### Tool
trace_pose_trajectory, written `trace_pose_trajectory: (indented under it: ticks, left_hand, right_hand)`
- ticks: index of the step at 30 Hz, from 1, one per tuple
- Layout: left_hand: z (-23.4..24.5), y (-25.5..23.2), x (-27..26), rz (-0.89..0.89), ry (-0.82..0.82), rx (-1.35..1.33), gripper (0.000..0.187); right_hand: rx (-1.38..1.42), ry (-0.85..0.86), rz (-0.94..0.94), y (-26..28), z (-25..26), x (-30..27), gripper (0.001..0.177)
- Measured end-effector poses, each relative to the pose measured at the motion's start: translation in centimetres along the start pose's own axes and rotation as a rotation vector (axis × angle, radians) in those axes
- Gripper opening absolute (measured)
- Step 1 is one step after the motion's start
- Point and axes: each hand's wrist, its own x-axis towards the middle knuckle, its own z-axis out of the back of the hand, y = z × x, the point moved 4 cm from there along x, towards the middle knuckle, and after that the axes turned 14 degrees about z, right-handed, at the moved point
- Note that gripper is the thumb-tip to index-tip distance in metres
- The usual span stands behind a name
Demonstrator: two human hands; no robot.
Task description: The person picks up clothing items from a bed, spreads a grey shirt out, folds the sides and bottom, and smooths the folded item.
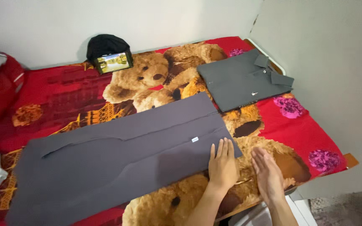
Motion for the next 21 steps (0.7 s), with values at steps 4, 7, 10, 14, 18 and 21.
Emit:
trace_pose_trajectory:
  ticks: [4, 7, 10, 14, 18, 21]
  left_hand:
    - [-1.0, -0.3, 1.3, 0.061, -0.101, 0.066, 0.065]
    - [0.5, -0.6, 2.5, 0.165, -0.092, -0.17, 0.049]
    - [3.0, -0.3, 3.4, 0.423, -0.01, -0.496, 0.043]
    - [5.0, -0.6, 3.3, 0.6, 0.078, -0.807, 0.049]
    - [7.0, -1.0, 2.7, 0.33, -0.226, -0.797, 0.05]
    - [6.9, -0.5, 2.6, 0.432, -0.129, -0.807, 0.054]
  right_hand:
    - [0.123, 0.033, -0.173, 0.4, -0.1, -0.3, 0.062]
    - [0.264, 0.025, -0.273, -0.2, -1.6, 0.3, 0.066]
    - [0.398, 0.082, -0.342, -2.1, -4.8, 1.9, 0.07]
    - [0.458, 0.185, -0.468, -5.5, -10.0, 5.3, 0.067]
    - [0.417, 0.141, -0.545, -9.0, -14.0, 9.6, 0.071]
    - [0.419, 0.038, -0.553, -11.5, -14.8, 12.5, 0.074]
